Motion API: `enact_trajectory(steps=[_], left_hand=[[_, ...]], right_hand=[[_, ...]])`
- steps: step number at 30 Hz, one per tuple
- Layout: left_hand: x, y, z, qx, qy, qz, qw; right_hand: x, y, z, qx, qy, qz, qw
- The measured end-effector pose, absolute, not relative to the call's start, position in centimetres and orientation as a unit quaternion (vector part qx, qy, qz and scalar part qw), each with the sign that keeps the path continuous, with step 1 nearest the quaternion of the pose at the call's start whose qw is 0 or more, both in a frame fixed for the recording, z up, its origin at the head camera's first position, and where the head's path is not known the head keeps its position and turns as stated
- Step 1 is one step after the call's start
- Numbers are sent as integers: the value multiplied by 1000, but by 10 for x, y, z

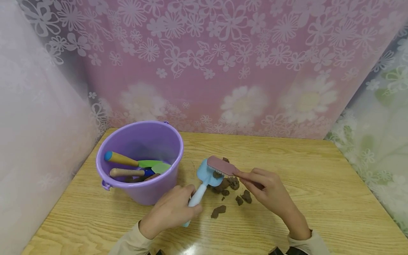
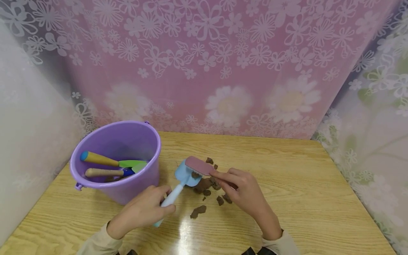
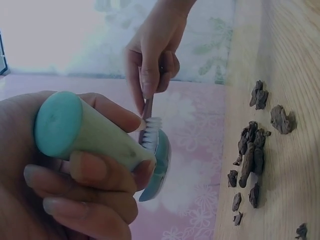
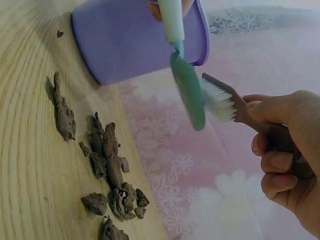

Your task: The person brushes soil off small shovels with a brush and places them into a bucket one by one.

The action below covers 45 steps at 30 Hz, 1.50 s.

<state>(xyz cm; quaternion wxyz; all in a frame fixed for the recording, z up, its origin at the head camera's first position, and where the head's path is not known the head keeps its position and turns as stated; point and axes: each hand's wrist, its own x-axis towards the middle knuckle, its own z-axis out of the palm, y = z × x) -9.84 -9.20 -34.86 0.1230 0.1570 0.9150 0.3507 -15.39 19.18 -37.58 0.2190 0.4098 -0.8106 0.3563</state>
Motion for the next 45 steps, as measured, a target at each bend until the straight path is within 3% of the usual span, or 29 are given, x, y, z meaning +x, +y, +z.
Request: enact_trajectory(steps=[10,15,26,36,45], left_hand=[[-96,-91,-348,186,913,354,83],[-94,-89,-346,184,917,346,78],[-95,-90,-348,176,915,347,111],[-95,-91,-349,167,921,335,105],[-95,-92,-349,172,919,341,99]], right_hand=[[-155,193,-375,430,-804,363,192],[-156,194,-376,430,-797,368,213],[-160,200,-382,403,-813,358,220],[-160,192,-383,431,-796,369,208],[-161,200,-383,403,-821,346,209]])
